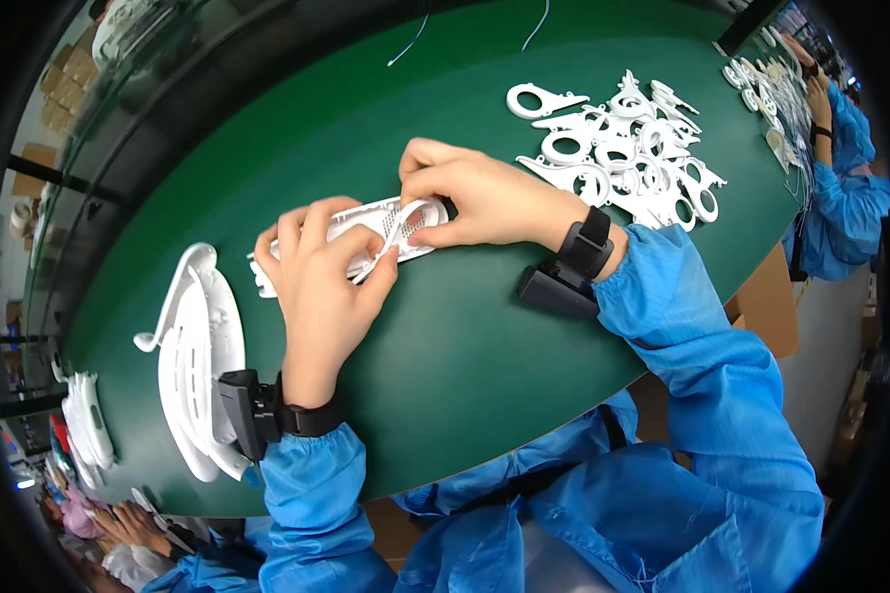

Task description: Assembling small white plastic components and placing them into a box on a production line.

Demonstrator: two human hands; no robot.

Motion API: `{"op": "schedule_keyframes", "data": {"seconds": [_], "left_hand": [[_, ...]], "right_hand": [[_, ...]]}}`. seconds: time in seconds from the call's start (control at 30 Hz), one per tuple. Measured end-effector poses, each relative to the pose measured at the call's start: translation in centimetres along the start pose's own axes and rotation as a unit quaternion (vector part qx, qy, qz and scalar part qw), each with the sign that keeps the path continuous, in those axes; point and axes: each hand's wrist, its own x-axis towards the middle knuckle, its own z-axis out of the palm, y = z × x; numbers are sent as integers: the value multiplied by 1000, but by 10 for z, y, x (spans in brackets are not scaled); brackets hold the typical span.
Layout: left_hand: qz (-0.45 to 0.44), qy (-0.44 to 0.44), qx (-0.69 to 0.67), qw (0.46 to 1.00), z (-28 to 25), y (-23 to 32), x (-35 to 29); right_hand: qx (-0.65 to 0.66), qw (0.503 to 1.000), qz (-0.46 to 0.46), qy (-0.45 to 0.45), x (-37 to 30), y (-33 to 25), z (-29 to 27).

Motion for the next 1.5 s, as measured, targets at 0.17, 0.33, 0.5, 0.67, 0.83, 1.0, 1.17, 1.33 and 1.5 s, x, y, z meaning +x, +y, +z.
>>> {"op": "schedule_keyframes", "data": {"seconds": [0.17,0.33,0.5,0.67,0.83,1.0,1.17,1.33,1.5], "left_hand": [[2,-17,5,1000,-7,4,1],[-10,-20,25,999,-5,5,-3],[-7,-28,13,1000,-7,3,3],[-66,15,6,998,-11,10,10],[-89,-61,82,991,-12,13,15],[-83,-46,61,994,-7,9,11],[-86,-49,76,992,-9,9,12],[-52,-48,45,996,-12,5,15],[-96,-120,50,987,-16,0,15]], "right_hand": [[-64,995,-61,44,0,-5,5],[-68,997,-43,14,2,-11,6],[-57,997,-39,17,1,-7,5],[-49,998,-31,1,3,-6,5],[-4,999,-27,-31,8,9,6],[-3,1000,22,-12,18,4,4],[-10,999,21,-23,22,6,5],[-23,1000,8,-20,20,4,2],[-37,998,21,-39,21,0,3]]}}
